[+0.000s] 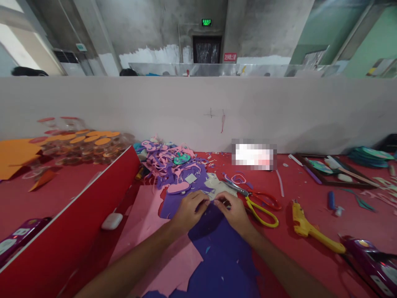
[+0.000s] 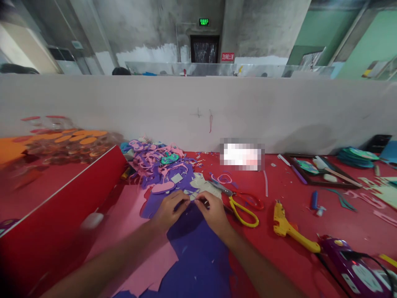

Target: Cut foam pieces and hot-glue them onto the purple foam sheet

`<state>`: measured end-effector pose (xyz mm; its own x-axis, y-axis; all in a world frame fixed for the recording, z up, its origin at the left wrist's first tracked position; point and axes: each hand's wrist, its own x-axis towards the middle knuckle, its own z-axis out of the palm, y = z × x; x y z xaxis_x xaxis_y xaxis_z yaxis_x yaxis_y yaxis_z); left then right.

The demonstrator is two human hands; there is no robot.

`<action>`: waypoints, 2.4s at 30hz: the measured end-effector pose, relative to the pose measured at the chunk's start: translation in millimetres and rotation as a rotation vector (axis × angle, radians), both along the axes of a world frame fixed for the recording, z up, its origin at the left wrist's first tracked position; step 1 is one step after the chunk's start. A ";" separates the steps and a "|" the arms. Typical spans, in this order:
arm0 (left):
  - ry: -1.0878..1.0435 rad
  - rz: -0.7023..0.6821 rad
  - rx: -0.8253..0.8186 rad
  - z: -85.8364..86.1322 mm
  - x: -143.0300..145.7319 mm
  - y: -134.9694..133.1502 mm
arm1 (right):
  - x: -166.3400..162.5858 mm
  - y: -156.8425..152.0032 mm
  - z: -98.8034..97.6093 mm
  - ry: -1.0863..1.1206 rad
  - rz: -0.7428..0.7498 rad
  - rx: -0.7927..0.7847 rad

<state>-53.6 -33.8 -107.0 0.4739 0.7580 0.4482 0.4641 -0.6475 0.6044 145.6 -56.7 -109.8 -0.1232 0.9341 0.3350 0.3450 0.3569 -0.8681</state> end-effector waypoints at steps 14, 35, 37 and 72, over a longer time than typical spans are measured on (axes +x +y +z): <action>-0.008 0.025 -0.023 4.0 0.5 -1.2 | 1.8 -0.6 -4.0 0.004 -0.006 0.034; -0.002 0.029 0.027 -4.7 -2.4 2.6 | 0.6 4.0 -9.2 -0.006 0.000 0.045; 0.001 0.026 0.031 -4.3 -2.8 2.7 | 0.0 3.9 -8.9 0.000 0.002 0.044; 0.768 0.391 -0.219 22.4 -100.4 73.2 | -1.9 4.3 -6.4 0.113 -0.024 -0.041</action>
